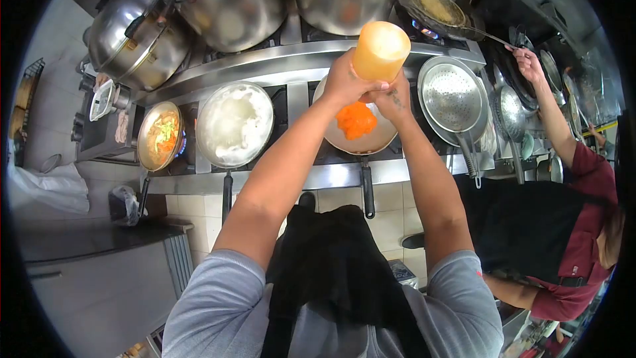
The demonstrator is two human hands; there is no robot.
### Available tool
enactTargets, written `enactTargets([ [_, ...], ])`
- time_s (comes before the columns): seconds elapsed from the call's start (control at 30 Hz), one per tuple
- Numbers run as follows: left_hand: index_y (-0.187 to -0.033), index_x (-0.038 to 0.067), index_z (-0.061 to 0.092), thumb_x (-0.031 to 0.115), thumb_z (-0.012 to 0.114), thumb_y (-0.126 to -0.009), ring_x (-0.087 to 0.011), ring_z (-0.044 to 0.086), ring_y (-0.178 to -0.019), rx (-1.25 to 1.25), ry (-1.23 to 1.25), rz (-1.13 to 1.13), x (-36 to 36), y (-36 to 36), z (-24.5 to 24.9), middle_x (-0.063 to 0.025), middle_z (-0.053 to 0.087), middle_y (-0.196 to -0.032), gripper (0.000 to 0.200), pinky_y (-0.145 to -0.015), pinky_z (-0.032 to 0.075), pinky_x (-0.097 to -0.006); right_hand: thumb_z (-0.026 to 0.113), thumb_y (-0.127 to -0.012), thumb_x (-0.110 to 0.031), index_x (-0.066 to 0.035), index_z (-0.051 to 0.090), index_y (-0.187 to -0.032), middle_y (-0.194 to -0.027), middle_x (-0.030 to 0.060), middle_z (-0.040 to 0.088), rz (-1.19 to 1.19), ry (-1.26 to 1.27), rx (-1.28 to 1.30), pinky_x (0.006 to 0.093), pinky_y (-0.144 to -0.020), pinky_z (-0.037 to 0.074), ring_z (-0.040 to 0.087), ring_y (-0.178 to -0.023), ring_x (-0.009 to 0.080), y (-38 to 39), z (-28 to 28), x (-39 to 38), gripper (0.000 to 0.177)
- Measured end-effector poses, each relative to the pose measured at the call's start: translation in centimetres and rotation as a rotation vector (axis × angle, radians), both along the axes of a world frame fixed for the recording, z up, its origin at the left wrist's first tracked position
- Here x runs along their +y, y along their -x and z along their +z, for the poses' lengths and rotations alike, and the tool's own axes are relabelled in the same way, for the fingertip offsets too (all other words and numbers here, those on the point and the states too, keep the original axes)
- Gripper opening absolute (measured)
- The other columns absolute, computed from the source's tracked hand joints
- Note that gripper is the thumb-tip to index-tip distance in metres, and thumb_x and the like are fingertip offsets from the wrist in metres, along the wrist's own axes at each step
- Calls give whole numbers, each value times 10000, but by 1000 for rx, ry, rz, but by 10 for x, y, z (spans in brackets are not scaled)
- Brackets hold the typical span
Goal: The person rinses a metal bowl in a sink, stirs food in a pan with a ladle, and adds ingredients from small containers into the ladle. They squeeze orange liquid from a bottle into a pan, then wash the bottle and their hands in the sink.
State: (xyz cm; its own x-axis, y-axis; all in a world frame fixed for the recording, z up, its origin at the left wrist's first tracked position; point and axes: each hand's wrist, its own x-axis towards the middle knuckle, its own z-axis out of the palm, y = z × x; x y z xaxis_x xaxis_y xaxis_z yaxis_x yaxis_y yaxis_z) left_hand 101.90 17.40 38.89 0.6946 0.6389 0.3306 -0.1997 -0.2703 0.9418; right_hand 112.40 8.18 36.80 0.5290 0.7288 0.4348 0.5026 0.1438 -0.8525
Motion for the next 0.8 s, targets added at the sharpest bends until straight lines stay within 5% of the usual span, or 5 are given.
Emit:
enactTargets([
  [0.43,-1007,33,643,145,852,-616,-155,650,-844,-20,63,149,-7,-1,-21,-75,697,-930,457,-785,500,-293,715,-686,-73,2,537,-1121,-1058,132,661,95,28,9,316,-842,492,641,-972,196,-16,-13,0,477],
  [0.63,-1004,18,640,119,816,-660,-161,658,-843,-101,59,328,-10,-11,-29,-98,701,-926,399,-769,500,-291,732,-720,-150,-3,368,-1266,-1142,197,563,129,-22,137,379,-883,472,607,-1012,308,9,1,6,672],
  [0.7,-1006,16,639,119,812,-665,-172,662,-839,-120,37,377,-17,-15,-22,-105,701,-923,396,-766,502,-296,724,-739,-175,1,284,-1302,-1195,241,477,-151,-60,-340,414,-956,410,527,-1090,375,15,-3,13,736],
  [0.8,-1032,14,629,126,809,-668,-197,663,-863,-93,2,438,-24,-10,-11,-121,694,-943,422,-778,501,-316,716,-740,-164,15,309,-1272,-1227,264,439,-102,-75,-180,424,-1015,343,453,-1147,404,19,-1,16,693],
])
